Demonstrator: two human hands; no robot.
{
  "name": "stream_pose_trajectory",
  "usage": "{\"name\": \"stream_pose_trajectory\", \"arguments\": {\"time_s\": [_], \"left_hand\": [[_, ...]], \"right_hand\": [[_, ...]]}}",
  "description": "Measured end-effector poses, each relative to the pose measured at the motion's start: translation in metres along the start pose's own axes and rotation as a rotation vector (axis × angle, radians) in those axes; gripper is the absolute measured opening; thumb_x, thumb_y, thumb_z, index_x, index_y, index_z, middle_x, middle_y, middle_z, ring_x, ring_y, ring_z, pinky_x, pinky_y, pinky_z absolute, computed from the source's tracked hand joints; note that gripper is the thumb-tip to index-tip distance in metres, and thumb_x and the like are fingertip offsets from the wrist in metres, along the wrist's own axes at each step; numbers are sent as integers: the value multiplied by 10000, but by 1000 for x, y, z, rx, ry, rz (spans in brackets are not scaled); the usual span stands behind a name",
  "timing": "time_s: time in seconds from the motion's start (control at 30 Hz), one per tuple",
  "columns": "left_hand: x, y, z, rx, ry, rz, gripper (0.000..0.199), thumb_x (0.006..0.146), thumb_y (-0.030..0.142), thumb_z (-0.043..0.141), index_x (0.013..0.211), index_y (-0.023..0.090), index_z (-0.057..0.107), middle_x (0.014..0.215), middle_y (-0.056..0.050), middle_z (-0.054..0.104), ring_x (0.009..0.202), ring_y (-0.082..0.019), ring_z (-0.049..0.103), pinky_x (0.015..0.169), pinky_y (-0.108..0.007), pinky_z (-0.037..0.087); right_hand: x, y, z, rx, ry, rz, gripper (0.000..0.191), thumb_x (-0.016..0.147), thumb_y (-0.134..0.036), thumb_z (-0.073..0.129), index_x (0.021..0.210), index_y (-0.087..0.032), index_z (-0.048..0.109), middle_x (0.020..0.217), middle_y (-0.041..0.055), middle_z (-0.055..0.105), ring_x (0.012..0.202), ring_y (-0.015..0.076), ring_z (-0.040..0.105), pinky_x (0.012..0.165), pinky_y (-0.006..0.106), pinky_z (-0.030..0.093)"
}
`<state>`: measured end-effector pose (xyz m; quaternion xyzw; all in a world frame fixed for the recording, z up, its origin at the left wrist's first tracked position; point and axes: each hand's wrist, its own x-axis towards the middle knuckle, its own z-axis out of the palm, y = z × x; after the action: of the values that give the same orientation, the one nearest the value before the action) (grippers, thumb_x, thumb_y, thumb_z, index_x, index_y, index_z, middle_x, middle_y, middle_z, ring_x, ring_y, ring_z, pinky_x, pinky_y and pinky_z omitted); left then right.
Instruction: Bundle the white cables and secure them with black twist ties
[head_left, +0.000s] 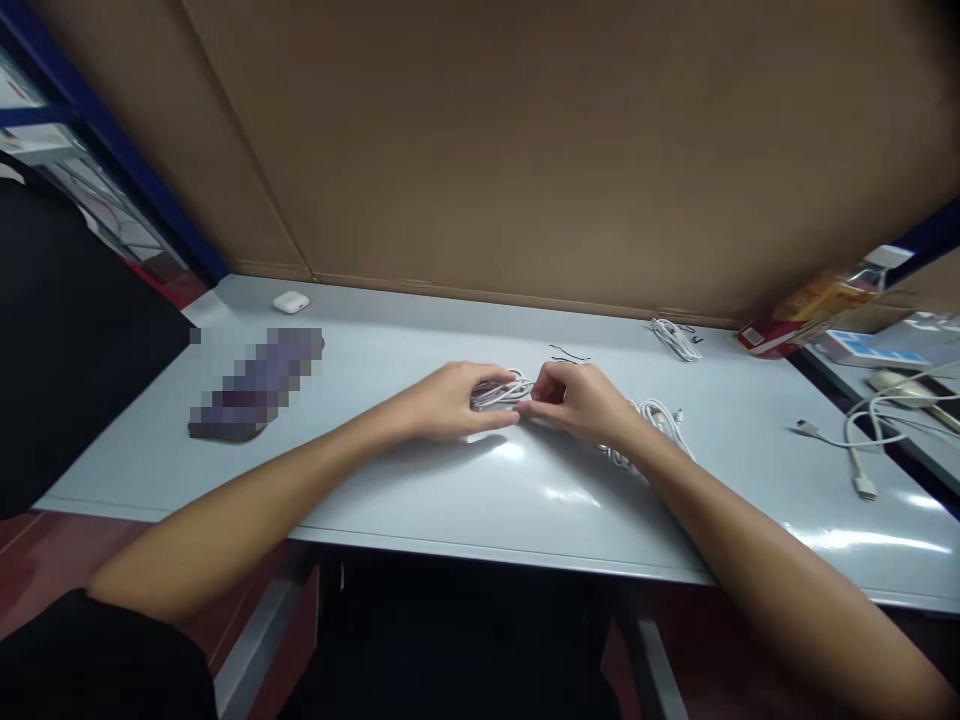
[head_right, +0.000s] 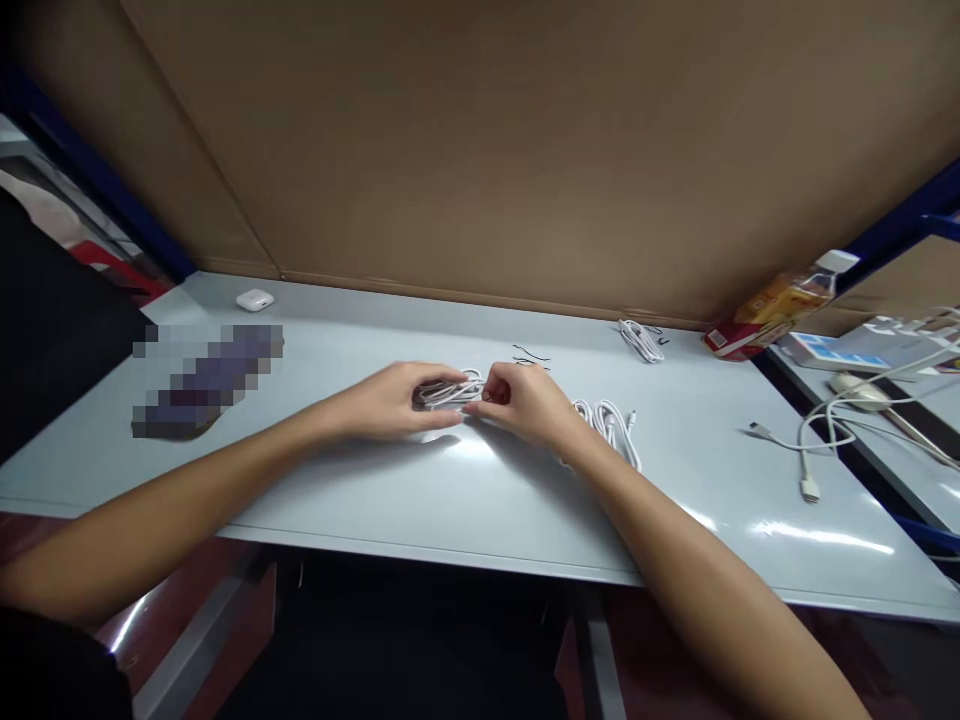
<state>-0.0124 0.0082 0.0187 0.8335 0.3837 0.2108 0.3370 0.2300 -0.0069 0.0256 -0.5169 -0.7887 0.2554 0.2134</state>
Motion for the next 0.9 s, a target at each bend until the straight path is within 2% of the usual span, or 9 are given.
{"name": "stream_pose_trajectory", "arguments": {"time_s": [0.17,0.3,0.37,0.43,0.5,0.53,0.6,0.7,0.9], "left_hand": [[-1,-3,11,76,43,171,371,943,346,665,1295,238,706,1311,-87,723,1204,-287,671,1023,-401,502],[2,-9,12,34,101,202,328,936,245,650,1259,233,706,1250,-99,708,1138,-251,676,952,-371,534],[3,-10,12,39,106,214,306,932,232,658,1233,219,710,1204,-93,721,1105,-242,679,946,-369,534],[4,-11,12,48,96,234,276,931,234,669,1202,216,718,1160,-76,744,1063,-233,687,928,-359,533],[5,-12,12,44,88,239,259,939,256,674,1191,222,721,1132,-64,758,1022,-223,695,903,-345,534],[5,-12,11,41,84,239,254,944,268,673,1191,227,721,1125,-60,761,1011,-220,698,895,-340,534],[5,-13,11,43,71,248,248,956,278,664,1194,237,720,1120,-57,760,1006,-218,698,894,-339,529],[5,-14,12,114,54,288,245,980,277,627,1204,239,718,1143,-76,740,1047,-238,678,923,-361,511],[3,-13,21,436,54,268,294,1063,344,477,1193,191,692,1110,-117,689,1060,-283,610,940,-398,474]], "right_hand": [[0,-6,6,-54,-13,-27,297,850,-434,758,728,-223,588,734,10,697,648,172,587,589,307,378],[0,-5,10,-162,37,-30,374,840,-489,771,702,-229,540,742,19,658,674,188,563,602,319,373],[0,-4,13,-216,108,-51,329,820,-462,792,776,-226,568,846,45,662,744,210,579,631,325,398],[-1,-1,15,-227,150,-116,286,829,-423,792,942,-222,622,1004,78,665,845,234,603,700,345,444],[-1,0,16,-208,115,-182,296,876,-415,755,1081,-232,645,1093,95,655,938,256,612,782,373,472],[-1,1,16,-199,79,-196,267,905,-419,726,1087,-237,657,1084,95,653,960,261,611,804,381,475],[0,0,15,-186,10,-173,201,935,-427,688,982,-233,673,981,81,644,929,260,605,786,374,471],[0,-3,12,-171,-39,-115,246,916,-437,700,818,-225,620,872,55,613,837,238,585,718,349,447],[-1,-5,14,-130,31,-135,266,917,-434,695,802,-227,574,880,53,633,812,219,578,704,333,435]]}}
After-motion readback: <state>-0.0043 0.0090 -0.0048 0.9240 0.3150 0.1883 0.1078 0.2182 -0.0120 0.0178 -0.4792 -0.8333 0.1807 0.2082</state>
